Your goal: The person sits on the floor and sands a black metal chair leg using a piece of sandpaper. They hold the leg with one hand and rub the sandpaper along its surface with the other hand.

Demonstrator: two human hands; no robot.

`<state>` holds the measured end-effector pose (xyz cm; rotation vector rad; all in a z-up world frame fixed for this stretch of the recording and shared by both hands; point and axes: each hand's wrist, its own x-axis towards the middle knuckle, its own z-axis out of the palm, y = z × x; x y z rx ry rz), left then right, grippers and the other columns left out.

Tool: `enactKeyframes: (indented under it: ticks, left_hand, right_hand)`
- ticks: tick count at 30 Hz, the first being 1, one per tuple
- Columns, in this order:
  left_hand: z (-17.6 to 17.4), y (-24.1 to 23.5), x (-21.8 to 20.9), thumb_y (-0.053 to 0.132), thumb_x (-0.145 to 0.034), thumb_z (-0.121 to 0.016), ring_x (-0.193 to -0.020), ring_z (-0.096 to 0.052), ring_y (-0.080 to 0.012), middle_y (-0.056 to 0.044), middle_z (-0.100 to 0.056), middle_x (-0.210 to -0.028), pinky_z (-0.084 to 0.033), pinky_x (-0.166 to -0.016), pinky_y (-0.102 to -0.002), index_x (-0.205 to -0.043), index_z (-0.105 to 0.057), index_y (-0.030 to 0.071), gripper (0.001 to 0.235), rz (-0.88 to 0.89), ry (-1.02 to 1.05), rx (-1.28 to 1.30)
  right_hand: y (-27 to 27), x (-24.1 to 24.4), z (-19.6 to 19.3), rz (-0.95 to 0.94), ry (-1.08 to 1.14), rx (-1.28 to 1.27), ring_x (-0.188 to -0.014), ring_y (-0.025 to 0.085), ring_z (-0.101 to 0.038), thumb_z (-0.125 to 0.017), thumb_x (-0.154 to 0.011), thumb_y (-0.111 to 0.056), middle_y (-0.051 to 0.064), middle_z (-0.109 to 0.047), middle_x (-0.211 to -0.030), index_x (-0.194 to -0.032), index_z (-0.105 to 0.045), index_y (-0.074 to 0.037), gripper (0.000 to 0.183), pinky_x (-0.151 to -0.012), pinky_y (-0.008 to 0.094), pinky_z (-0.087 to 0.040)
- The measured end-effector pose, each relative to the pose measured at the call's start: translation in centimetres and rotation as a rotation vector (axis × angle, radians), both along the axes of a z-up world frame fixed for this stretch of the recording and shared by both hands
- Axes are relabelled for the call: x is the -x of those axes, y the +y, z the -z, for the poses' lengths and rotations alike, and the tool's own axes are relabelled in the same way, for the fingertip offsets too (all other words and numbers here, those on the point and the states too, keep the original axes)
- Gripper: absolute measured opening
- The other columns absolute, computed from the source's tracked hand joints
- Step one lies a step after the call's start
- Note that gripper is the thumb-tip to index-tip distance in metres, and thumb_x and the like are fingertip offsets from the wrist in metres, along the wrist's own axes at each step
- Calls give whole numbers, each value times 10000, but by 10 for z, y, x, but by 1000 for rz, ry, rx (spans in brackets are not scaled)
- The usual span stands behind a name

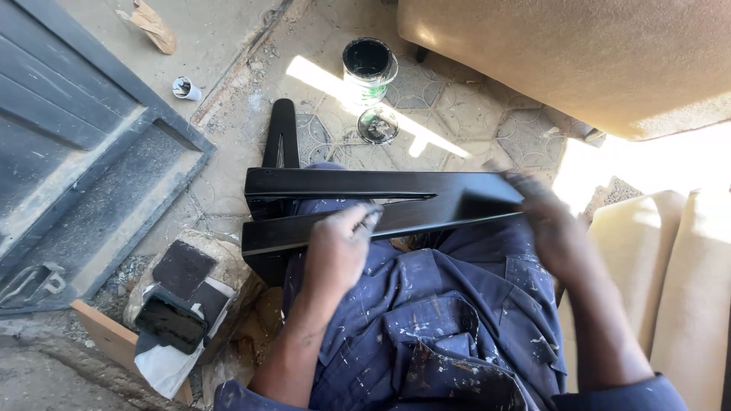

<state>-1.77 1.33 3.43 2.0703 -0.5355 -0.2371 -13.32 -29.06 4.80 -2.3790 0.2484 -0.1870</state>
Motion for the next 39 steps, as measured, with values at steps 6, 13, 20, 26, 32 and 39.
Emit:
enactKeyframes:
  ticks: [6, 13, 20, 26, 32, 39]
  left_hand:
    - [13, -1, -18, 269, -943, -731, -688, -722, -153, -47, -736, -702, -597, -609, -326, -955, -788, 164, 120, -509, 254, 240]
    - [10, 3, -7, 252, -990, -684, -740, -672, -217, -117, -694, -711, -541, -709, -374, -897, -750, 85, 202, -429, 90, 233]
    - [15, -6, -10, 324, -935, -736, -801, -693, -389, -170, -666, -717, -531, -703, -456, -826, -726, 92, 257, -344, 21, 99]
    - [40, -1, -9, 266, -948, -750, -749, -692, -318, -133, -664, -731, -556, -700, -398, -847, -715, 89, 207, -401, -115, 224]
    - [27, 5, -10, 167, -991, -679, -833, -706, -331, -116, -685, -859, -574, -754, -412, -952, -715, 65, 115, -463, -296, 257]
    - [-1, 49, -26, 316, -964, -628, -1376, -442, -382, -206, -480, -1521, -313, -1170, -535, -1363, -565, 41, 489, -581, -233, -444]
  right_hand:
    - [147, -35, 7, -505, -120, 78, -1425, 487, -377, -563, -997, -226, 258, -539, -1472, -1355, -621, 2, 429, -1162, 596, -300]
    - [11, -25, 47, -118, -231, 309, -1272, 528, -527, -535, -1026, -330, 306, -619, -1310, -1330, -640, 7, 466, -1113, 591, -378]
    - [-50, -6, 73, 119, 256, 208, -1493, 359, -310, -465, -1045, -390, 159, -399, -1601, -1522, -478, -152, 533, -1222, 518, -256]
    - [102, -66, 42, -379, -17, 155, -1458, 478, -321, -549, -1007, -363, 278, -433, -1541, -1475, -497, -13, 586, -1183, 587, -263]
    - [97, -85, 72, -376, -131, 174, -1250, 418, -516, -570, -989, -467, 196, -608, -1239, -1222, -662, -67, 471, -1051, 530, -403]
    - [-35, -44, 90, 181, 365, 474, -1213, 483, -433, -389, -1000, -585, 264, -455, -1315, -1364, -482, -82, 628, -1010, 586, -355]
